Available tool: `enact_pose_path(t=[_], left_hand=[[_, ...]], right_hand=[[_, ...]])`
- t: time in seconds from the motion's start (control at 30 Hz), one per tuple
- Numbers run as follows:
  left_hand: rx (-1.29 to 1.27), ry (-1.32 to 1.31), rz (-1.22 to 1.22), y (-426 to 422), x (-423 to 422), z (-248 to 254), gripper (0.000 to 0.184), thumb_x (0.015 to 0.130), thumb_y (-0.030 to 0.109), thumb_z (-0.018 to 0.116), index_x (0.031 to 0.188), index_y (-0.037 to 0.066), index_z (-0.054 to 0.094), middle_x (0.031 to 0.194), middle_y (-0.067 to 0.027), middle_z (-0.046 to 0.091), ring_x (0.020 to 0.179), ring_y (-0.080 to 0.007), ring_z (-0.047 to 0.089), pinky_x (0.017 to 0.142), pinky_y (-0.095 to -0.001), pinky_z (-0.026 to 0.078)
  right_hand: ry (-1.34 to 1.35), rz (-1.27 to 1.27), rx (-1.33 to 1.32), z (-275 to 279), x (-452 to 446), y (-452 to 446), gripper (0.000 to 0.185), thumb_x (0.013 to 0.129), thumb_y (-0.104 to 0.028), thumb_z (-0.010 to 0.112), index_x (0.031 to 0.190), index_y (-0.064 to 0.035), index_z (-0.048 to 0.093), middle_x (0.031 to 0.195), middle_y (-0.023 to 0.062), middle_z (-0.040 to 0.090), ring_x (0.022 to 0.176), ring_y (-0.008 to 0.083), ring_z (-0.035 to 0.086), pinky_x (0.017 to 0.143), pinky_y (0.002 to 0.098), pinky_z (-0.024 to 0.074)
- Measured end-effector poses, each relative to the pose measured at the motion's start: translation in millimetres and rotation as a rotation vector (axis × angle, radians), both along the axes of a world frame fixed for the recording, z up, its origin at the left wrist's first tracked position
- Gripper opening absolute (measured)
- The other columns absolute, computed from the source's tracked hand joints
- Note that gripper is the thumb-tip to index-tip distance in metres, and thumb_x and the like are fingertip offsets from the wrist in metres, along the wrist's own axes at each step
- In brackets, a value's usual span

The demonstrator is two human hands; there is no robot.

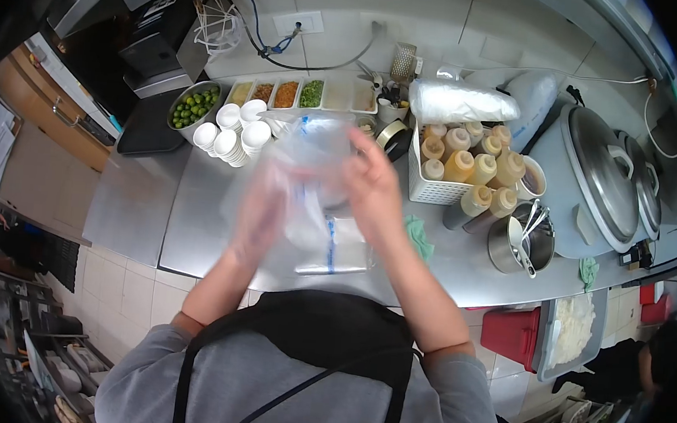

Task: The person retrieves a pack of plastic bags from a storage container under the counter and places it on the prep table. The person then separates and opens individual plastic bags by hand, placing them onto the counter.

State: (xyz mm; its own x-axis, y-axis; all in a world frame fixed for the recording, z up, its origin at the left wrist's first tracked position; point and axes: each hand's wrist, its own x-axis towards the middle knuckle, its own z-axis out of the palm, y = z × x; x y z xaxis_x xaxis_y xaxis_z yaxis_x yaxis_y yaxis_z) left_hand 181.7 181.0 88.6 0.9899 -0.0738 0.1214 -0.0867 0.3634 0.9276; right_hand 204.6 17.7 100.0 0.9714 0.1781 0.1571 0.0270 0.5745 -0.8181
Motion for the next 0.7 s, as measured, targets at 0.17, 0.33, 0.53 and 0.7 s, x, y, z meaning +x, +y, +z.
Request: enact_pose_path(t=[0.17,0.33,0.53,0.7], left_hand=[[-0.039,-0.179,0.053,11.1,40.9,53.1,0.036,0.079,0.018,0.053,0.110,0.000,0.046,0.104,-0.0110,0.051,0.096,-0.0196,0.050,0.081,-0.0299,0.042],[-0.306,0.073,0.203,16.6,109.4,-71.1,0.029,0.080,0.011,0.046,0.106,-0.001,0.049,0.097,-0.0096,0.055,0.083,-0.0171,0.055,0.073,-0.0282,0.045],[-0.051,0.377,0.490,1.6,118.8,-151.4,0.019,0.075,-0.003,0.040,0.083,-0.005,0.056,0.072,-0.0095,0.058,0.055,-0.0132,0.052,0.047,-0.0239,0.040],[-0.258,0.478,0.213,19.2,107.7,-150.5,0.014,0.078,0.003,0.046,0.088,-0.001,0.054,0.078,-0.0057,0.057,0.061,-0.0120,0.054,0.051,-0.0229,0.043]], right_hand=[[-0.066,0.185,0.219,22.3,57.5,-8.7,0.023,0.080,-0.005,0.051,0.102,0.0017,0.055,0.087,0.0046,0.059,0.075,0.0101,0.053,0.065,0.0203,0.0402],[0.013,-0.193,-0.365,-42.0,105.3,15.5,0.017,0.080,-0.001,0.045,0.088,0.0031,0.060,0.064,0.0011,0.052,0.051,0.0079,0.044,0.046,0.0189,0.0355],[0.449,-0.142,-0.174,-145.7,100.5,11.2,0.013,0.080,-0.007,0.050,0.085,0.0029,0.056,0.063,0.0013,0.052,0.049,0.0085,0.043,0.044,0.0202,0.0356],[0.413,-0.206,-0.206,-142.5,85.0,1.9,0.012,0.081,-0.017,0.054,0.085,-0.0060,0.059,0.075,0.0021,0.054,0.063,0.0106,0.048,0.059,0.0257,0.0409]])
